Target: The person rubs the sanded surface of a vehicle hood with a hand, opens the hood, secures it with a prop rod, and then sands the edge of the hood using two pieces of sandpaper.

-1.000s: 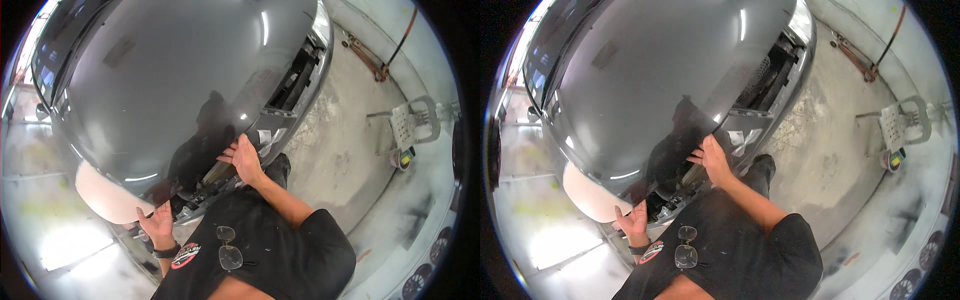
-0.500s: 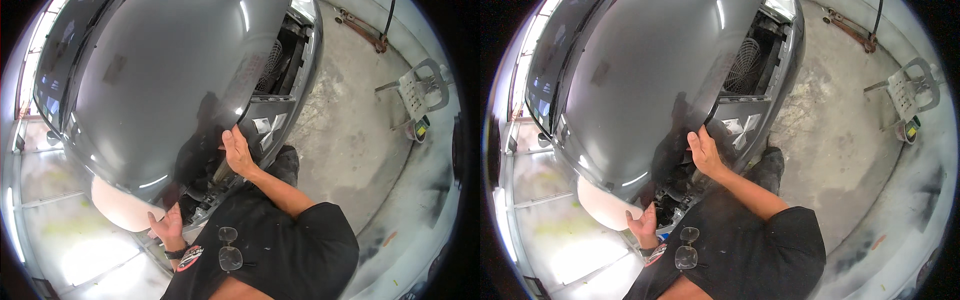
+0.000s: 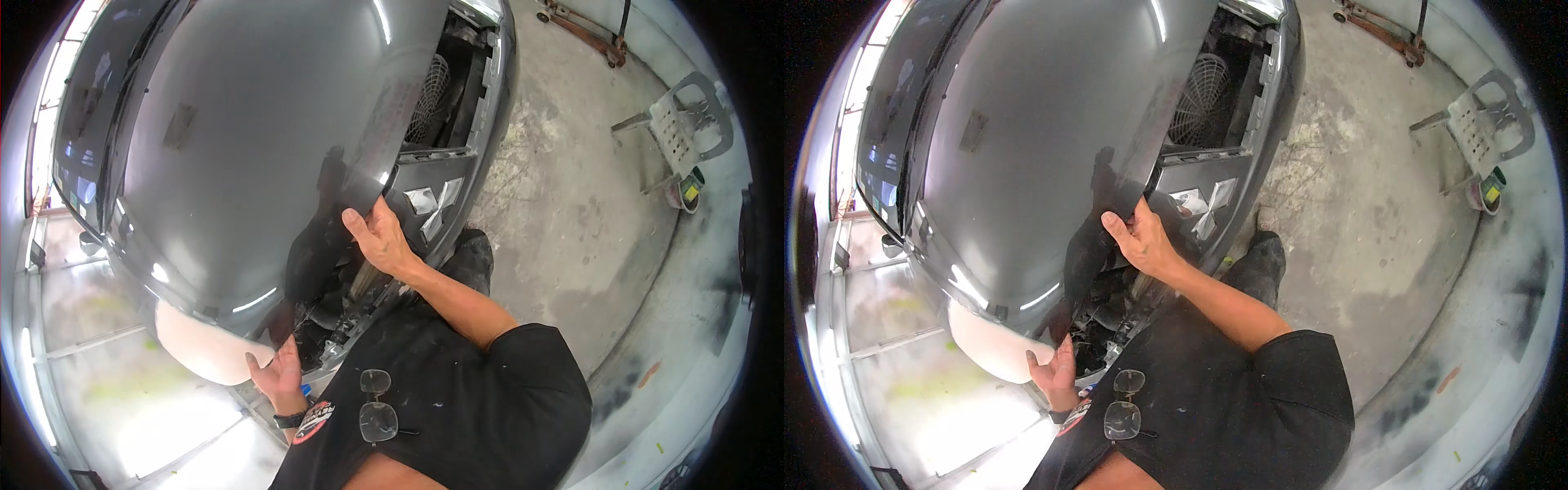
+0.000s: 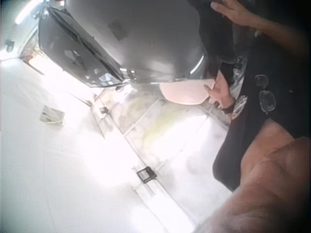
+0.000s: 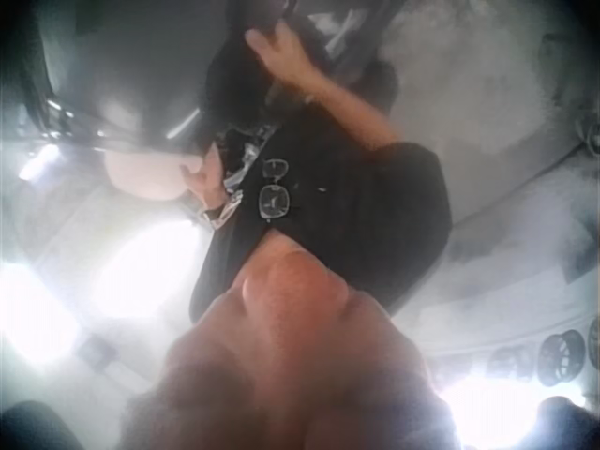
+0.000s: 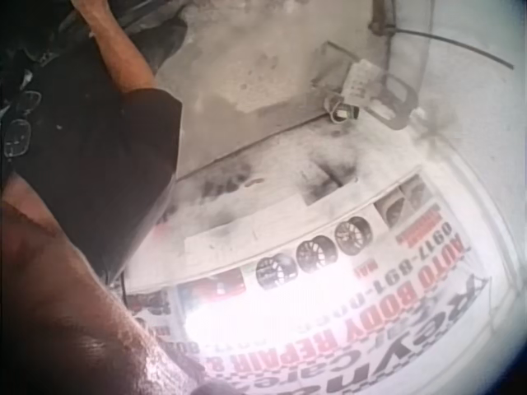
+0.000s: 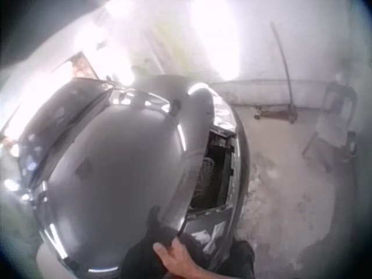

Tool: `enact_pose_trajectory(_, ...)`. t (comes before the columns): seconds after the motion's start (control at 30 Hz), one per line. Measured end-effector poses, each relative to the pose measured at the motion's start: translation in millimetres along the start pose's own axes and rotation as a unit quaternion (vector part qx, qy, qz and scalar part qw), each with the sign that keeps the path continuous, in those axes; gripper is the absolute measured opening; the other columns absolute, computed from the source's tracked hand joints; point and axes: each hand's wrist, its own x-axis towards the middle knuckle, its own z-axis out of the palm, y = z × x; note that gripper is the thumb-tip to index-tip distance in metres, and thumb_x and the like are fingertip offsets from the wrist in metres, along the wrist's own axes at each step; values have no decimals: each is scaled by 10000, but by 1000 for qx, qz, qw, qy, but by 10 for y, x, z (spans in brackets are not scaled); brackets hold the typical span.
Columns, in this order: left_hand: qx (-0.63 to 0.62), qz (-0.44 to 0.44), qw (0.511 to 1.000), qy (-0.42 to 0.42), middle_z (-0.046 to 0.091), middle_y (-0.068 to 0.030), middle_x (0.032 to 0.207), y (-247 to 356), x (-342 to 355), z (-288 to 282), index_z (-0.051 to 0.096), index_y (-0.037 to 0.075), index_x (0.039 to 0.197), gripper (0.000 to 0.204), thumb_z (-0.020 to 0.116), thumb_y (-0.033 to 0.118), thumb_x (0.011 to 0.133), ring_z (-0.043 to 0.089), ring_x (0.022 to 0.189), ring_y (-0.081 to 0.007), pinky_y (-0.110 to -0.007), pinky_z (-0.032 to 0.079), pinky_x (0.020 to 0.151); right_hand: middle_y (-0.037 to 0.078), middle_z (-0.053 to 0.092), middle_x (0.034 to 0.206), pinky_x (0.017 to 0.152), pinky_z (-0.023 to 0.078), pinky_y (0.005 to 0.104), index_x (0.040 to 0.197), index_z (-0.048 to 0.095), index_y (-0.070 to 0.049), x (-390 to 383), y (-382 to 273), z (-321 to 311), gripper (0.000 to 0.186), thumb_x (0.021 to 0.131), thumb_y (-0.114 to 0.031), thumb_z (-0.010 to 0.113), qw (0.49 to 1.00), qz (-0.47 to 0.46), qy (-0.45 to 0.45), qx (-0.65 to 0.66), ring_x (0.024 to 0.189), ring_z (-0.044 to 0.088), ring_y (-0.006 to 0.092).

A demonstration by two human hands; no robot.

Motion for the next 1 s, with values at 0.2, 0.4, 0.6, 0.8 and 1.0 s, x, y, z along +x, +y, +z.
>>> enact_pose_trajectory(0.2, -19, 18, 999, -34, 480, -250, 1450, -80, -91, -69, 438, -27, 1424, 657, 525, 458, 990, 442, 1377, -405, -565, 363, 1152, 99, 630, 1128, 651, 583, 288, 1332, 470, 24, -13, -168, -5, 503, 1000, -319, 631, 993, 116, -13, 5, 922, 649, 156)
enact_pose_trajectory(0.4, -112, 3, 990, -83, 459, -249, 1440, -48, -114, -256, 385, -86, 1410, 827, 592, 559, 936, 433, 1376, -393, -545, 336, 1177, 103, 607, 906, 600, 614, 348, 1023, 491, -9, -43, -73, -53, 338, 1023, -334, 583, 988, 124, 16, -87, 750, 658, 177)
enact_pose_trajectory(0.6, -190, 57, 977, -76, 499, -183, 1423, 201, 158, -566, 411, -20, 1406, 816, 561, 626, 932, 484, 1341, -342, -514, 399, 1123, 105, 602, 844, 581, 617, 391, 1046, 487, -3, 8, -76, -147, 401, 1046, -403, 516, 988, 108, 15, -107, 659, 666, 213)
enact_pose_trajectory(0.8, -200, 67, 974, -84, 504, -163, 1418, 358, 132, -654, 429, -5, 1404, 807, 518, 652, 943, 493, 1330, -324, -509, 385, 1123, 114, 603, 838, 579, 608, 398, 1129, 502, 2, -8, -172, -102, 453, 1052, -445, 481, 988, 126, 52, -70, 675, 670, 218)
enact_pose_trajectory(1.0, -223, 28, 970, -97, 546, -181, 1413, 374, 151, -670, 460, 2, 1390, 798, 522, 658, 939, 522, 1319, -345, -522, 399, 1115, 161, 599, 915, 707, 590, 398, 1339, 452, 20, -73, -607, -536, 413, 1011, -199, 574, 925, 130, -114, -338, 826, 671, 275)
